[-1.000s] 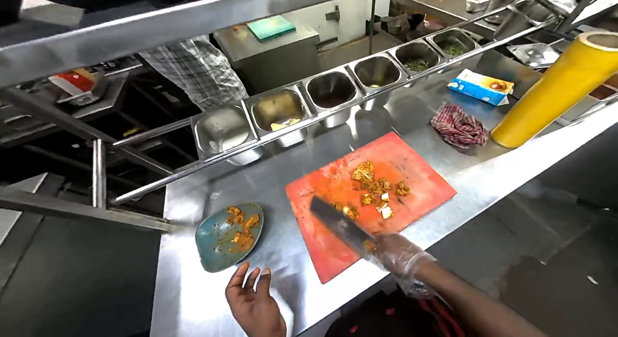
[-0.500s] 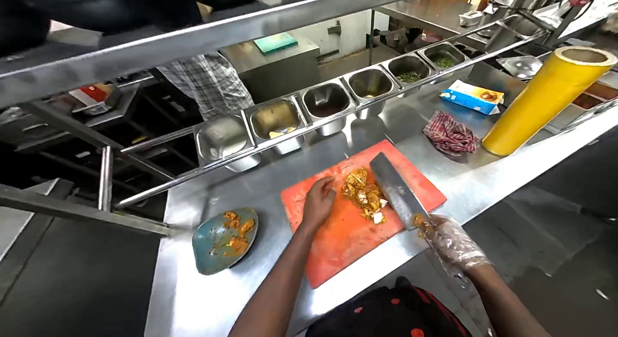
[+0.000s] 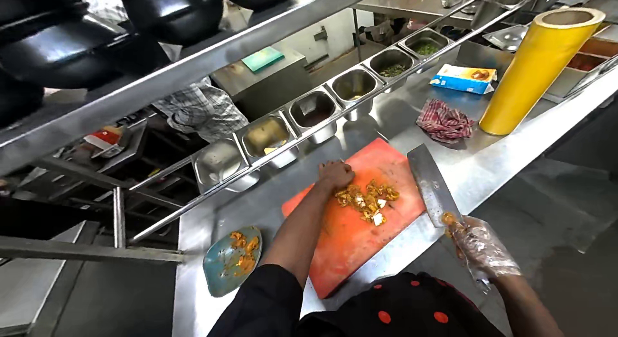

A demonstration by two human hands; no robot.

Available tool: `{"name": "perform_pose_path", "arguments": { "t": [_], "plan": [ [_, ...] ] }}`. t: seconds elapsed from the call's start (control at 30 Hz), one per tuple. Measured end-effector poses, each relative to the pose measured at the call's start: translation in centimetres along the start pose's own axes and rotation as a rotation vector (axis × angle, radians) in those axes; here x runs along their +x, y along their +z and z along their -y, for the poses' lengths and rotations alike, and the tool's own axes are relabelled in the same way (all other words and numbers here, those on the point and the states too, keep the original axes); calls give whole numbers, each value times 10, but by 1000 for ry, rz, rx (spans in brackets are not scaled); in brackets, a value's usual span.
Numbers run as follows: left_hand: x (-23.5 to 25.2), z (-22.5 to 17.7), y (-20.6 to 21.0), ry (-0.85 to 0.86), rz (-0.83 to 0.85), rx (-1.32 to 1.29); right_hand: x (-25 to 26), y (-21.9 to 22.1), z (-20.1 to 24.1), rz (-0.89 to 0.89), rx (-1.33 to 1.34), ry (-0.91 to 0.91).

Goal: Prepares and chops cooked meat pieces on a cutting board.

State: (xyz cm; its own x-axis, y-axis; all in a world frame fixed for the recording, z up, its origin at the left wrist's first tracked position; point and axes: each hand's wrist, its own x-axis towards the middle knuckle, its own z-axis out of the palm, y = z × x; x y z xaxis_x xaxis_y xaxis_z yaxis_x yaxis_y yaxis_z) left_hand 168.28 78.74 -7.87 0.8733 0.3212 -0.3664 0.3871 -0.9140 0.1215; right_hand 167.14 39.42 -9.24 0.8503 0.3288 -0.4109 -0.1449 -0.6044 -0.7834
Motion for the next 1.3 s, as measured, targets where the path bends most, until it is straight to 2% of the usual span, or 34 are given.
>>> {"name": "perform_pose_path", "arguments": {
  "t": [0.2, 0.37, 0.47, 0.63, 0.77, 0.9, 1.03, 1.17, 1.3],
  "plan": [
    [-47, 73, 7, -154, 5, -205, 3, 9, 20, 53, -114, -66],
    [-116, 91, 32, -229, -143, -347, 5, 32, 52, 171, -325, -176],
    [-147, 92, 52, -176, -234, -503, 3, 55, 75, 241, -418, -240],
    [-192, 75, 104, -48, -551, -597, -9, 80, 104, 288, -601, -287],
    [-217, 55, 149, -148, -756, -646, -14, 88, 105, 317, -687, -286],
    [-223, 28, 170, -258, -848, -580, -17, 91, 102, 333, -761, -246],
    [-208, 9, 163, -276, -882, -506, -20, 93, 102, 280, -836, -292],
    [-190, 25, 144, -277, -898, -503, -24, 90, 106, 273, -900, -324],
    [-192, 56, 112, -305, -665, -639, -29, 92, 113, 305, -959, -308]
  ]
}}
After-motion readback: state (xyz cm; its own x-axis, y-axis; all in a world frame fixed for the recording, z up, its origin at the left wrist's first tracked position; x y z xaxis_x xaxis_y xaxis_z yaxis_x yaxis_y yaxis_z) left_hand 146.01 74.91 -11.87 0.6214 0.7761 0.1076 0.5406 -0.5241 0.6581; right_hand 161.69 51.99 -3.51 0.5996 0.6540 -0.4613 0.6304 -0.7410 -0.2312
